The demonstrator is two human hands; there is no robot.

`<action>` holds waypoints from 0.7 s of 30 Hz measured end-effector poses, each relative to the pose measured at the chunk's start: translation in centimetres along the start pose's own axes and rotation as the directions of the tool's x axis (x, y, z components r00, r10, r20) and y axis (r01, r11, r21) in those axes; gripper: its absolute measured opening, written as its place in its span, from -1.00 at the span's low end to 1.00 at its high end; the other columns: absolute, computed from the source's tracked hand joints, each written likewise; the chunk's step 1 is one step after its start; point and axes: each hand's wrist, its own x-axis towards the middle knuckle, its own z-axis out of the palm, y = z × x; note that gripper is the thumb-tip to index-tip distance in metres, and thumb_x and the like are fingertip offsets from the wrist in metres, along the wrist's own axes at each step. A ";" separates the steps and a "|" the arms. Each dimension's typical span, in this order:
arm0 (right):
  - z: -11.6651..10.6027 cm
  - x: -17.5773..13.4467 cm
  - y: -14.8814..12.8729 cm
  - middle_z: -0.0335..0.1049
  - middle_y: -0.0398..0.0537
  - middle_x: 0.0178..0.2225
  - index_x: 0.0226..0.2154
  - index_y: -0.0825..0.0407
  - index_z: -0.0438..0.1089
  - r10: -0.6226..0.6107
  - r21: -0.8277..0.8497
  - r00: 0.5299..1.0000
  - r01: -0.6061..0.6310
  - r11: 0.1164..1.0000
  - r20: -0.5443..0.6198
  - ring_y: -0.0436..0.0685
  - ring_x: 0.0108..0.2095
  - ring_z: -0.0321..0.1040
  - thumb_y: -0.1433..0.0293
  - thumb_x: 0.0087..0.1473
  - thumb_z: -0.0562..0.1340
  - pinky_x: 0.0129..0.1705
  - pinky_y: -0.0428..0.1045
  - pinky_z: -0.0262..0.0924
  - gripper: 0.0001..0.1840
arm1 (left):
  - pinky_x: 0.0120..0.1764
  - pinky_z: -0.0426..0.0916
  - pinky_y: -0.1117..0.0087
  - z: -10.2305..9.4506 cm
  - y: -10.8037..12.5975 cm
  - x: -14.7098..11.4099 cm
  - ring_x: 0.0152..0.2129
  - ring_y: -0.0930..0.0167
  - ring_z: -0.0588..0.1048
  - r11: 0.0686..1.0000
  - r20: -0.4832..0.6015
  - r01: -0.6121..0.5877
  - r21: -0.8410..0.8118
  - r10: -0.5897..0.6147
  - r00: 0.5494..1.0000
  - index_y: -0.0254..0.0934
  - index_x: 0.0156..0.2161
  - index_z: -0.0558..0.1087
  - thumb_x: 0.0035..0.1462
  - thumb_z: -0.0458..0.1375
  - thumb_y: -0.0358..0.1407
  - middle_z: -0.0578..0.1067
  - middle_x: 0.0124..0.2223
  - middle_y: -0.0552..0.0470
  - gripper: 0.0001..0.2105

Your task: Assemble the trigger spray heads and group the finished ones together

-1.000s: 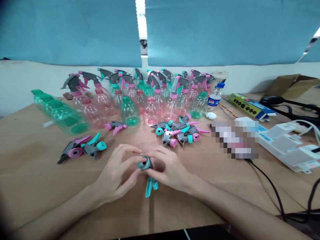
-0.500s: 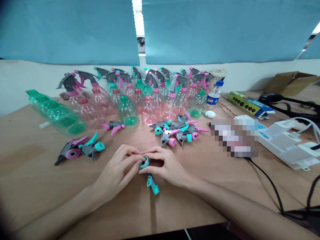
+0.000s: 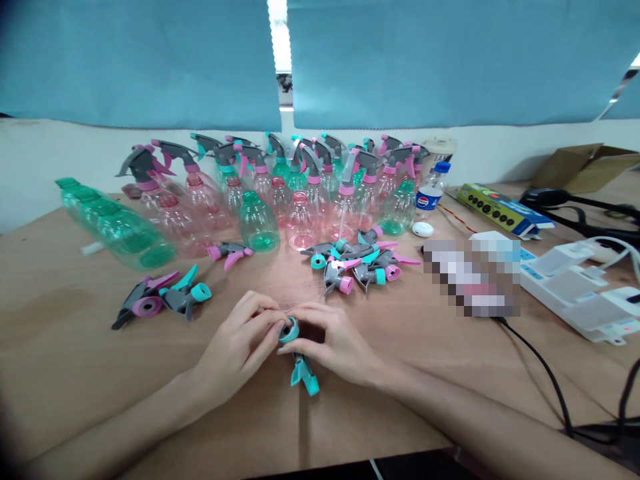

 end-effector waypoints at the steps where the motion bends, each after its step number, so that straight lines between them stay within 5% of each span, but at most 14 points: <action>1: 0.1 0.0 0.0 0.45 -0.09 -0.20 -0.24 0.01 0.47 -0.006 0.004 1.000 0.006 1.000 -0.004 0.09 -0.15 0.37 0.36 0.04 0.31 -0.08 -0.01 0.26 -0.83 | -0.28 0.33 0.35 0.1 0.1 0.0 -0.33 0.37 0.34 1.000 -0.002 -0.003 0.017 0.003 1.000 -0.31 -0.28 0.41 0.25 -0.05 -0.43 0.37 -0.29 -0.03 -0.82; 21: 0.0 -0.1 0.3 0.44 -0.06 -0.20 -0.19 0.02 0.46 -0.058 -0.067 0.998 0.057 0.996 -0.002 0.11 -0.19 0.38 0.28 -0.03 0.35 -0.12 0.02 0.29 -0.69 | -0.21 0.33 0.36 0.0 0.8 -0.3 -0.31 0.40 0.35 0.982 0.017 0.134 -0.133 -0.133 0.991 -0.27 -0.36 0.35 0.28 -0.11 -0.39 0.35 -0.29 0.01 -0.77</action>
